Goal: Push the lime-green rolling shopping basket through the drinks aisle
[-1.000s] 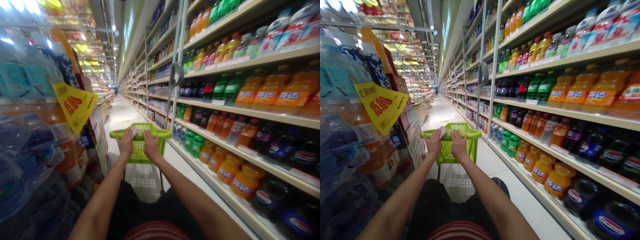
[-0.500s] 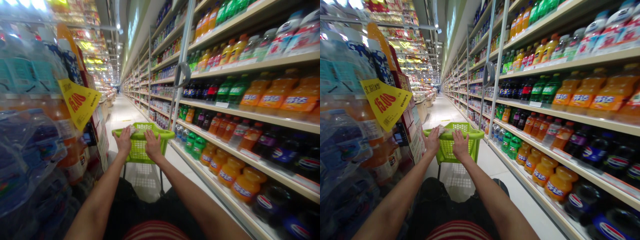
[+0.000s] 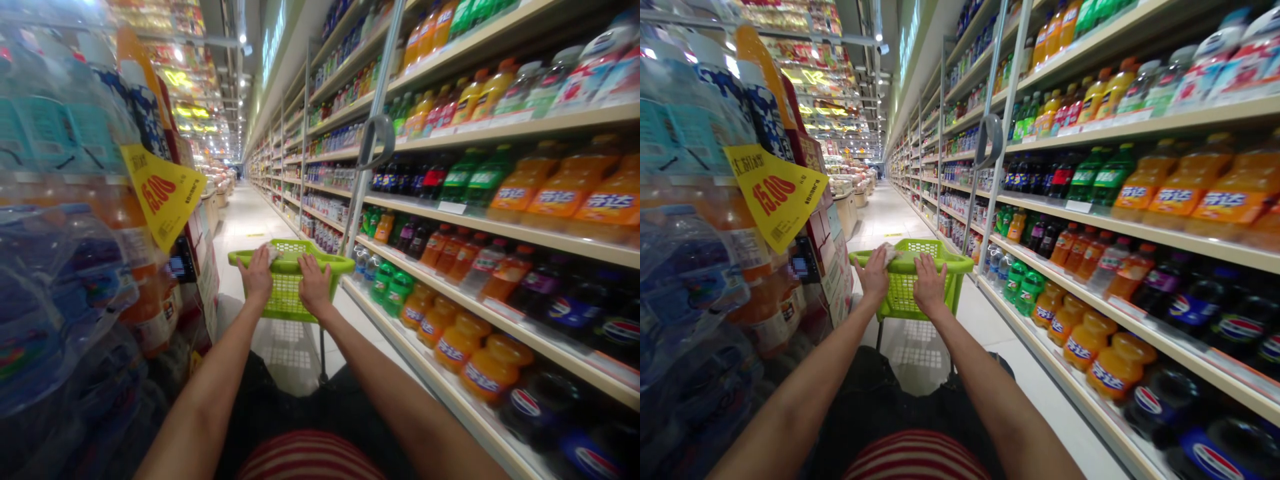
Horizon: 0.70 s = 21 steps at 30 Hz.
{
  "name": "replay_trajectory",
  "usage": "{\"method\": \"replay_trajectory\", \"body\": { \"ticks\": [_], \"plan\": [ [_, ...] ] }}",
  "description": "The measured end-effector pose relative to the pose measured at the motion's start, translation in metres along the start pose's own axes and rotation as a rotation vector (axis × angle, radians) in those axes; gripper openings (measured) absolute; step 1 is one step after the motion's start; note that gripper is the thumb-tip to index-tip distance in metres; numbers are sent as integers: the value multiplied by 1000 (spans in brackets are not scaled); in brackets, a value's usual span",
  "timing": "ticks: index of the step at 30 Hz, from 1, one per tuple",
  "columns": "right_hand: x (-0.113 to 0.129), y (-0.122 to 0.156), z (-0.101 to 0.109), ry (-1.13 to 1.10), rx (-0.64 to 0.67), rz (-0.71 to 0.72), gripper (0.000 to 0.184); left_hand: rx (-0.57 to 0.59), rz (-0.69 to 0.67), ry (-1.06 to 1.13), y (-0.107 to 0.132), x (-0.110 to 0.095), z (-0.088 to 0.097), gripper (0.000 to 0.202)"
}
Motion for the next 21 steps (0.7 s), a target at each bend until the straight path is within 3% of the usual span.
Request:
{"method": "replay_trajectory", "body": {
  "ticks": [3, 10, 13, 18, 21],
  "plan": [
    [-4, 0, 1, 0, -5, -10, 59, 27, -57, -9, 0, -13, -2, 47],
    [-9, 2, 2, -12, -12, -30, 60, -43, 47, -9, -2, 10, 10, 47],
    [-8, 3, 2, -14, -18, -25, 59, -25, 8, -7, 0, -5, 4, 47],
    [-9, 2, 4, -25, -32, -27, 59, 42, -145, -2, 6, -53, -17, 46],
    [-15, 2, 6, -41, -62, -42, 59, 69, -205, 3, 8, -64, -23, 45]
  ]
}}
Point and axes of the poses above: each hand's wrist, its own y-axis away from the middle knuckle, its own z-axis out of the back of the hand, x = y × z, the point moved 8 cm from there along -y, towards the middle knuckle, and after that the axes turned 9 degrees about x, right-handed, at the moved point
